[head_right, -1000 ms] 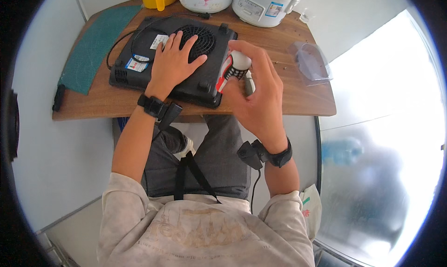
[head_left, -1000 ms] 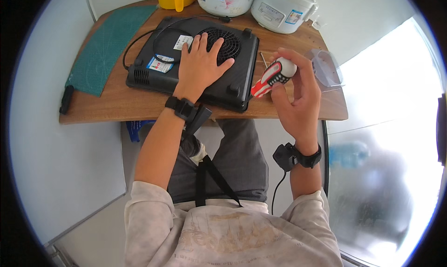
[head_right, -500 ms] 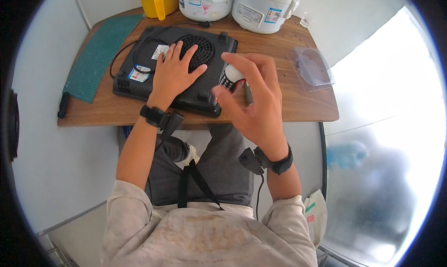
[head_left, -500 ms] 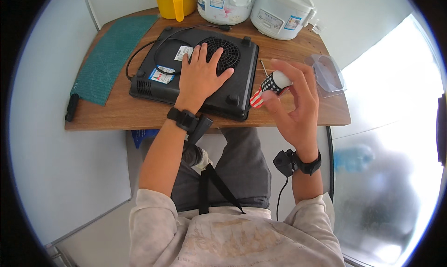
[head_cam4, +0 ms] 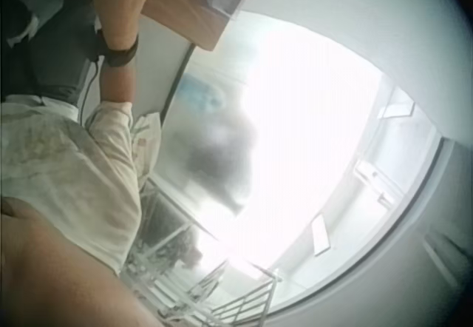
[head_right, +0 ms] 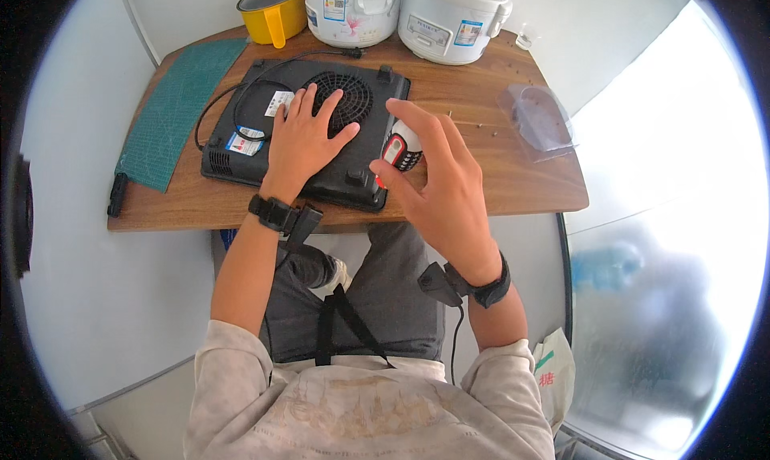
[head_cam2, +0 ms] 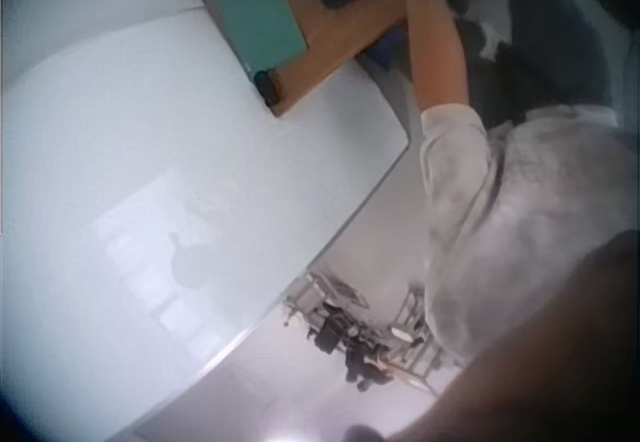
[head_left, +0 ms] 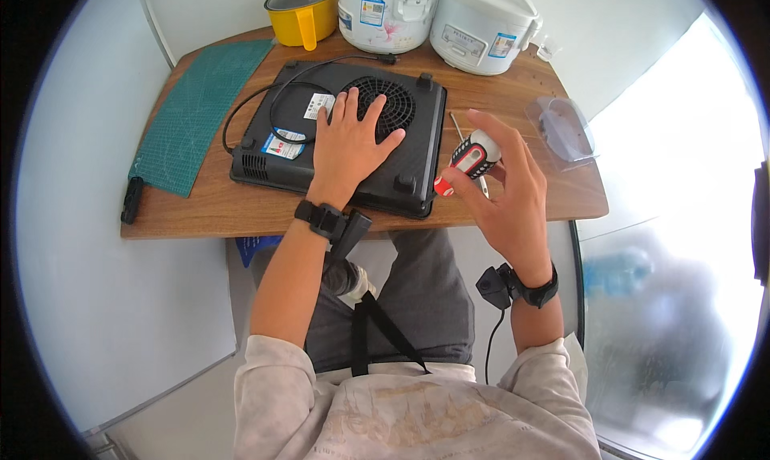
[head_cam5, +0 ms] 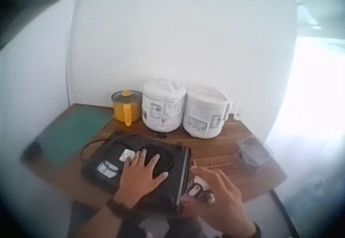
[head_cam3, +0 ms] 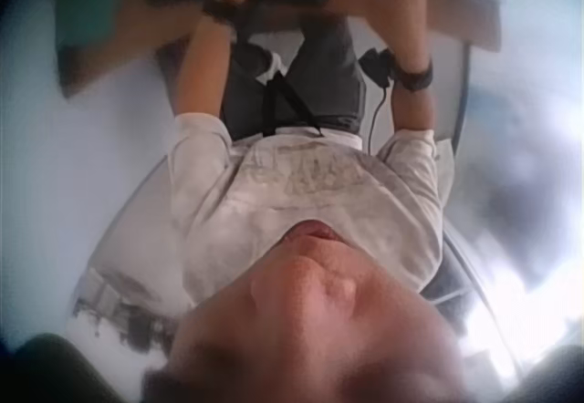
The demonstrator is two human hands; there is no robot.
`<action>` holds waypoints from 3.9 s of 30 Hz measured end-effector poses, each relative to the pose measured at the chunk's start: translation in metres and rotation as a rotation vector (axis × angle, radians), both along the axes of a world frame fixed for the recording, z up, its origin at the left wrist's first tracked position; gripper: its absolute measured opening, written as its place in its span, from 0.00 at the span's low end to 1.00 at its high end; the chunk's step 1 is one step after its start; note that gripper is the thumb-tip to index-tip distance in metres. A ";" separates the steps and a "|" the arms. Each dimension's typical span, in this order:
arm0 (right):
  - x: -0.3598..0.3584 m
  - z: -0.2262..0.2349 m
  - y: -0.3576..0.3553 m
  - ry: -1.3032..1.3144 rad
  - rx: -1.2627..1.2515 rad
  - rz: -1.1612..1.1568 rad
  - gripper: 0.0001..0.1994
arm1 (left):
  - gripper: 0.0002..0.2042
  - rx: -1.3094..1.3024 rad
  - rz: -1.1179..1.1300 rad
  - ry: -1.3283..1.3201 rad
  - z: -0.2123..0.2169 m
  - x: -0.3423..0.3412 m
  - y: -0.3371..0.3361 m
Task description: The person uses a screwdriver to remove screws from the bottom of a black portable induction cooktop. They then flip the device over and remove the top cover to expose the internal fan and circuitry.
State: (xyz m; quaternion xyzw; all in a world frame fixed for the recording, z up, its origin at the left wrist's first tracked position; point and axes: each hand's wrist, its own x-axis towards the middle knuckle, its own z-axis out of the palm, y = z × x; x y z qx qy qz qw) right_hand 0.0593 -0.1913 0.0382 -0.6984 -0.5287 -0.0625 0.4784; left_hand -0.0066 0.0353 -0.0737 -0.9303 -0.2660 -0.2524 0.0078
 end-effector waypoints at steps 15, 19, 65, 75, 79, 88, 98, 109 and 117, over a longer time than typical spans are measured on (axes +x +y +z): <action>0.011 -0.001 -0.017 0.165 0.210 -0.112 0.30 | 0.35 -0.023 0.016 0.036 0.000 -0.001 0.000; 0.057 -0.011 -0.036 0.226 0.278 -0.278 0.27 | 0.34 -0.033 0.024 0.047 0.002 -0.003 -0.001; 0.105 -0.088 -0.088 -0.359 0.066 -0.474 0.17 | 0.34 -0.040 0.008 0.055 0.005 -0.003 -0.001; 0.114 -0.092 -0.085 -0.384 0.187 -0.604 0.19 | 0.34 -0.041 0.009 0.050 0.003 -0.005 -0.001; 0.119 -0.098 -0.081 -0.314 0.218 -0.608 0.19 | 0.34 -0.040 0.000 0.043 0.005 -0.002 0.000; 0.125 -0.107 -0.078 -0.318 0.204 -0.651 0.18 | 0.33 -0.045 -0.004 0.033 0.004 -0.004 0.000; 0.104 -0.115 -0.089 0.063 0.231 -0.670 0.19 | 0.33 -0.040 -0.002 0.026 0.002 -0.005 0.000; 0.106 -0.118 -0.077 0.170 0.071 -0.546 0.20 | 0.26 -0.017 -0.060 -0.103 0.003 -0.007 -0.004; 0.107 -0.122 -0.069 -0.003 -0.067 -0.534 0.18 | 0.16 -0.005 -0.299 -0.293 0.010 -0.032 -0.007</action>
